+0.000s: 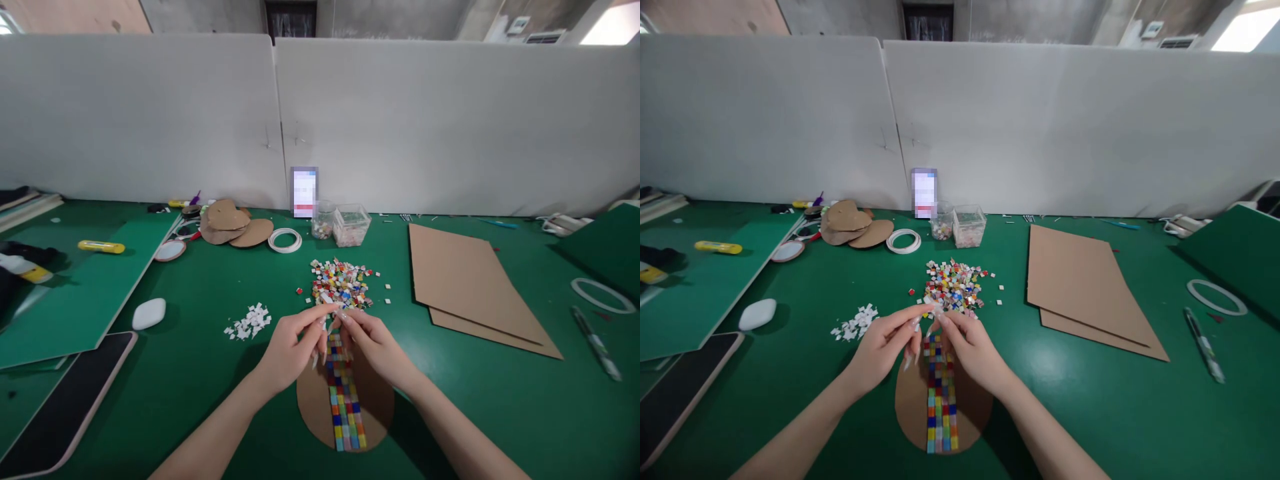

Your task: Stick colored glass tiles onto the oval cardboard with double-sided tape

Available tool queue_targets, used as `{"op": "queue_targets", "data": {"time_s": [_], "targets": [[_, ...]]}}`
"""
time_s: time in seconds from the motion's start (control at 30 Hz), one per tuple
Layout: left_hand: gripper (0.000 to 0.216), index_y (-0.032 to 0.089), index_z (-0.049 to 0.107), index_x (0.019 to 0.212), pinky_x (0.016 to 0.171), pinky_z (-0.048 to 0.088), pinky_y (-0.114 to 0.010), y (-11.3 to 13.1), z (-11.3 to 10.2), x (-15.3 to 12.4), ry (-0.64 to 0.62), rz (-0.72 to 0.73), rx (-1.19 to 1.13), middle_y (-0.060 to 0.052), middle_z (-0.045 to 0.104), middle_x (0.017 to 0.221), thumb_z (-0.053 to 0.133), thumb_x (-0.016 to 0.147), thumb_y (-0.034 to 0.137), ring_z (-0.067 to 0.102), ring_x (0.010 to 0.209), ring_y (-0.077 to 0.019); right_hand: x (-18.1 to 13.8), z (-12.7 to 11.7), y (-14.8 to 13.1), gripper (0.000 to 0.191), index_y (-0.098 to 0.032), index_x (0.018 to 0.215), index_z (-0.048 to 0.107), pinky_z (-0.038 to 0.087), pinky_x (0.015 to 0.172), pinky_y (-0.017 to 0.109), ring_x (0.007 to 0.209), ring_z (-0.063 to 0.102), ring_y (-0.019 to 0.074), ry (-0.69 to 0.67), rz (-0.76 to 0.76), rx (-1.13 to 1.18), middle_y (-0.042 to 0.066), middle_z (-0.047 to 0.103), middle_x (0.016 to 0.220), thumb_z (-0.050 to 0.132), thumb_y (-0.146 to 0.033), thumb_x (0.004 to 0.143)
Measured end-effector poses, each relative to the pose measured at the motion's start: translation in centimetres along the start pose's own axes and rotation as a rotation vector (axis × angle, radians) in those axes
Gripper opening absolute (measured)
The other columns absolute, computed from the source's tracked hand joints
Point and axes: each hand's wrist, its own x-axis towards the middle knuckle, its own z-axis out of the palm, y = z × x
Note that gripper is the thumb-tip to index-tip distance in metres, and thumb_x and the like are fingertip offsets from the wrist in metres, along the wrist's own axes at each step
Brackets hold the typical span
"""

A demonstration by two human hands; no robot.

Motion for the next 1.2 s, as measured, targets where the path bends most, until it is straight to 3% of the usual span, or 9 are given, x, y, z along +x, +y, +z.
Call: {"op": "queue_targets", "data": {"time_s": [0.13, 0.27, 0.43, 0.73, 1.1, 1.2], "targets": [[0.037, 0.021, 0.054, 0.119, 0.055, 0.042, -0.022, -0.1, 0.1, 0.0, 0.106, 0.073, 0.07, 0.0, 0.056, 0.062, 0.037, 0.087, 0.031, 0.05, 0.054, -0.0109, -0.4, 0.0, -0.3, 0.037, -0.019, 0.08, 0.057, 0.028, 0.044, 0.023, 0.041, 0.034, 0.0092, -0.005, 0.014, 0.039, -0.007, 0.037, 0.046, 0.035, -0.046, 0.089], [0.041, 0.019, 0.045, 0.125, 0.057, 0.042, -0.023, -0.2, -0.2, 0.6, 0.237, 0.036, 0.024, 0.001, 0.056, 0.062, 0.039, 0.087, 0.033, 0.05, 0.054, -0.0109, -0.5, -0.3, -0.7, 0.037, -0.018, 0.077, 0.059, 0.029, 0.045, 0.023, 0.039, 0.033, 0.0083, 0.013, 0.005, 0.009, -0.007, 0.036, 0.044, 0.037, -0.045, 0.089], [0.026, 0.014, 0.058, 0.094, 0.055, 0.044, -0.023, -0.2, -1.1, 1.5, 0.366, -0.031, -0.191, 0.001, 0.055, 0.061, 0.048, 0.083, 0.036, 0.05, 0.052, -0.01, -0.4, -0.6, -0.9, 0.036, -0.018, 0.076, 0.059, 0.031, 0.047, 0.023, 0.039, 0.034, 0.008, -0.003, -0.016, 0.014, -0.008, 0.036, 0.041, 0.036, -0.042, 0.091], [0.028, 0.014, 0.06, 0.091, 0.048, 0.038, -0.02, -0.7, -1.1, 1.4, 0.15, -0.137, -0.37, 0.002, 0.054, 0.06, 0.05, 0.083, 0.038, 0.046, 0.047, -0.0067, -0.5, -0.8, -0.6, 0.034, -0.017, 0.076, 0.058, 0.032, 0.044, 0.021, 0.038, 0.036, 0.0074, -0.076, -0.016, 0.013, -0.007, 0.039, 0.042, 0.037, -0.039, 0.091], [0.027, 0.017, 0.06, 0.087, 0.041, 0.021, -0.02, -0.9, -1.2, 1.4, 0.135, -0.157, -0.361, 0.008, 0.031, 0.047, 0.048, 0.084, 0.041, 0.025, 0.04, -0.0049, -0.5, -0.7, -0.2, 0.034, -0.017, 0.076, 0.058, 0.03, 0.04, 0.019, 0.034, 0.035, 0.0057, -0.109, 0.011, 0.055, -0.008, 0.038, 0.039, 0.037, -0.038, 0.091], [0.026, 0.017, 0.059, 0.085, 0.042, 0.022, -0.02, -1.0, -1.2, 1.4, 0.147, -0.15, -0.367, 0.008, 0.031, 0.047, 0.048, 0.084, 0.041, 0.026, 0.04, -0.0052, -0.5, -0.7, -0.3, 0.033, -0.017, 0.076, 0.058, 0.031, 0.041, 0.019, 0.035, 0.035, 0.0056, -0.111, 0.007, 0.05, -0.008, 0.038, 0.039, 0.037, -0.038, 0.091]]}}
